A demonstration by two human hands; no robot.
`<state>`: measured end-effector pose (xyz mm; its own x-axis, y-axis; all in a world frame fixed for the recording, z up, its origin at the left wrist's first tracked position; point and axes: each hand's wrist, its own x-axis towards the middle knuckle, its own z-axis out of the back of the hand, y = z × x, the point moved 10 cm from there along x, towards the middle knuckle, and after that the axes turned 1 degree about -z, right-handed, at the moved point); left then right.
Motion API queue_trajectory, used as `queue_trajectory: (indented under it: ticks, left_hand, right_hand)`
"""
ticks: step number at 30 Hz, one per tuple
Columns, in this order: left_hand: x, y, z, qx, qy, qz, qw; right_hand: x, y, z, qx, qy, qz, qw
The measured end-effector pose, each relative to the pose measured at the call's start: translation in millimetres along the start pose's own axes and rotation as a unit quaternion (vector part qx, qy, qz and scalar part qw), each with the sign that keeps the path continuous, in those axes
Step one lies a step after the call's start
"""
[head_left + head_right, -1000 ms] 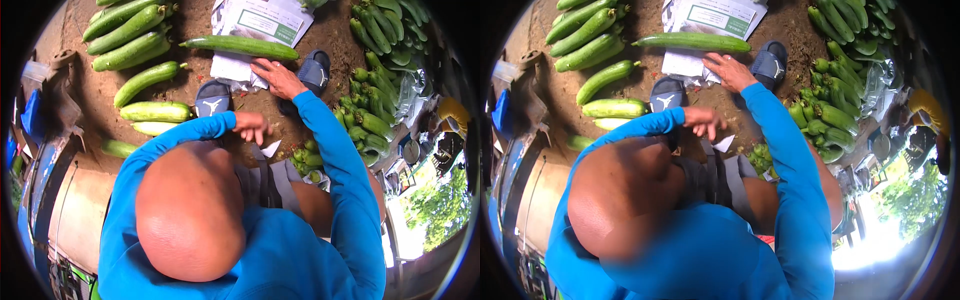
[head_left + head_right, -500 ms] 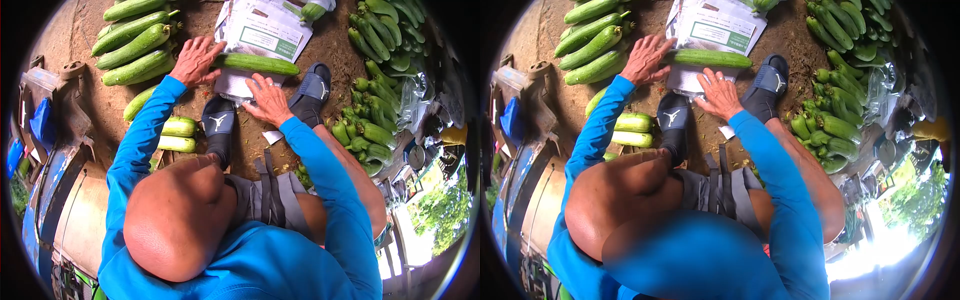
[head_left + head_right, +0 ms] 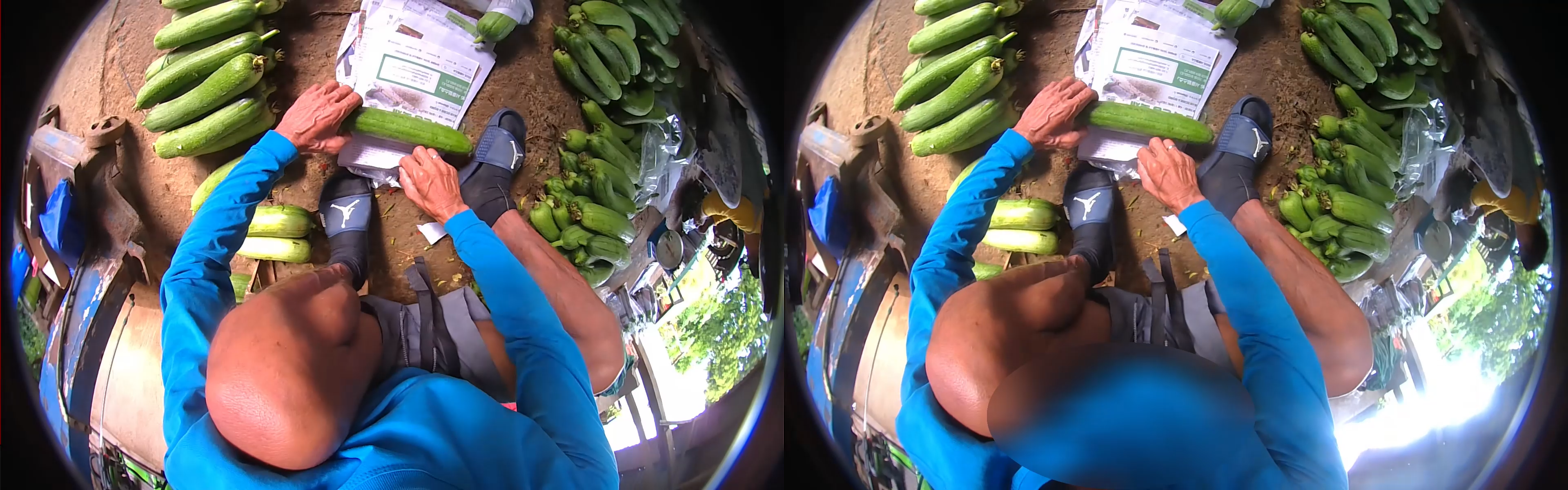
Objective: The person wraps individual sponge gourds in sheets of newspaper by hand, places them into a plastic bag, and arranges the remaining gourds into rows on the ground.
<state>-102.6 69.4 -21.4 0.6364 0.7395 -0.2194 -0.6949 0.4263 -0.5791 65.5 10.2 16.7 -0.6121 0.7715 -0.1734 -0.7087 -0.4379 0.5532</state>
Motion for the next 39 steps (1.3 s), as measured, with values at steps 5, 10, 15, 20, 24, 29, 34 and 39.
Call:
queue_trajectory:
  ticks: [5,10,15,20,24,29,34,39]
  left_hand:
    - [2.4,-3.3,-12.0,0.008,0.041,-0.008,0.999]
    - [-6.2,-9.6,18.3,-0.008,-0.032,-0.001,0.999]
    - [-19.2,-51.1,76.7,0.008,-0.226,-0.014,0.974]
    - [-5.4,-96.7,29.5,-0.003,-0.147,-0.071,0.987]
    - [15.6,-76.4,9.8,0.057,-0.150,-0.004,0.987]
    - [33.9,-62.2,-3.0,0.172,-0.199,-0.026,0.965]
    - [60.4,-55.5,12.8,0.163,-0.189,-0.002,0.968]
    - [94.9,-27.3,6.5,0.093,-0.108,0.074,0.987]
  right_hand:
    - [0.5,4.7,12.8,0.001,-0.001,-0.024,1.000]
    - [16.1,1.6,33.5,0.011,-0.051,-0.012,0.999]
    - [44.1,-22.5,54.5,0.055,-0.088,-0.023,0.994]
    - [78.5,-57.1,56.5,0.073,-0.034,-0.059,0.995]
    - [95.4,-83.3,44.0,0.102,0.039,-0.129,0.986]
    - [99.2,-108.7,27.1,0.113,0.085,-0.176,0.974]
    - [87.4,-81.5,67.5,-0.052,-0.083,-0.096,0.991]
    - [68.0,-35.2,37.0,-0.073,-0.062,-0.046,0.994]
